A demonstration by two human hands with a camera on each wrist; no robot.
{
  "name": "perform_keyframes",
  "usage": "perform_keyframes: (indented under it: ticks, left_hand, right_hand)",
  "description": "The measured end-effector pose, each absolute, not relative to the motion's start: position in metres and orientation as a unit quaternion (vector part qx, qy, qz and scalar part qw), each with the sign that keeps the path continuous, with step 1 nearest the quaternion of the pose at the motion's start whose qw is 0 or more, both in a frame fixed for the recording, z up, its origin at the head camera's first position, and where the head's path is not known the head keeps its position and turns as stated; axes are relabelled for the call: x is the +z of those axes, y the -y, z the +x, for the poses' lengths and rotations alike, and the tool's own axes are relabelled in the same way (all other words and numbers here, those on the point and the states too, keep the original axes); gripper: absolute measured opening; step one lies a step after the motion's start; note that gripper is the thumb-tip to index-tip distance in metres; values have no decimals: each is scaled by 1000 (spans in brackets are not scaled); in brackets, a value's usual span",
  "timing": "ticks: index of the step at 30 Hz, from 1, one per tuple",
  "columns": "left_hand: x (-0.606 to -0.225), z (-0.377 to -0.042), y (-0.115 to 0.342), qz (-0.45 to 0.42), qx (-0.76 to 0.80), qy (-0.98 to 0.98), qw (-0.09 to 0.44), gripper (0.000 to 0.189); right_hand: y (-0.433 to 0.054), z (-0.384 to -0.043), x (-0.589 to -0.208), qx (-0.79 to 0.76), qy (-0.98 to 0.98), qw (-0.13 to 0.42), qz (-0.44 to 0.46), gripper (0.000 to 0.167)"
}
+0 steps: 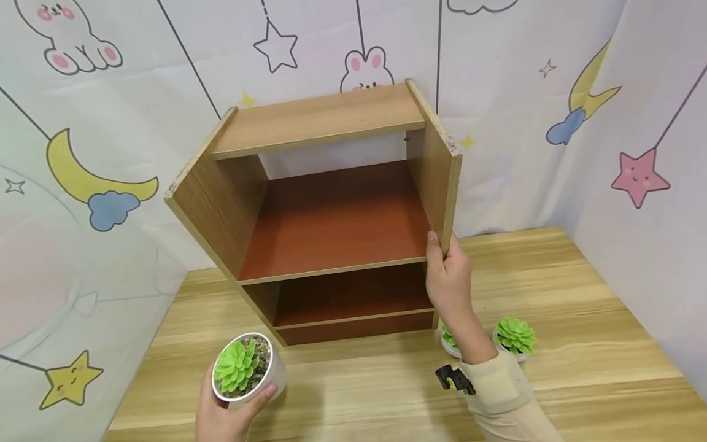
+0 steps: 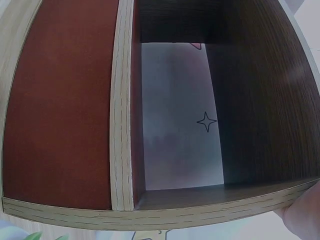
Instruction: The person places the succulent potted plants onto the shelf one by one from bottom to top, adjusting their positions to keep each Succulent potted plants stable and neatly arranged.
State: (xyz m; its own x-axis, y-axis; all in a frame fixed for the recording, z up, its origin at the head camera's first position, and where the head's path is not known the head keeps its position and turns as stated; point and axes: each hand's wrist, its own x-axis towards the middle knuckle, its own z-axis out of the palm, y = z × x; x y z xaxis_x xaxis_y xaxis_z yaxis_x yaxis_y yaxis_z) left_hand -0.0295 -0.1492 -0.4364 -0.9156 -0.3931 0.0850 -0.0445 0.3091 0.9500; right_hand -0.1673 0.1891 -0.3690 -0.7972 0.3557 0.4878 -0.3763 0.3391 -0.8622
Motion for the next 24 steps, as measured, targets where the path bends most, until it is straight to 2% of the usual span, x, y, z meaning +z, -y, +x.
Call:
perform_keyframes:
  ticks: [9, 24]
  left_hand:
    - [-438, -34, 142, 138, -593, 779, 150, 113]
    - [-439, -33, 140, 137, -570, 789, 183, 111]
  right_hand:
    - [-189, -166, -366, 585, 748, 315, 10, 35]
    - [-188, -167, -367, 577, 746, 331, 17, 32]
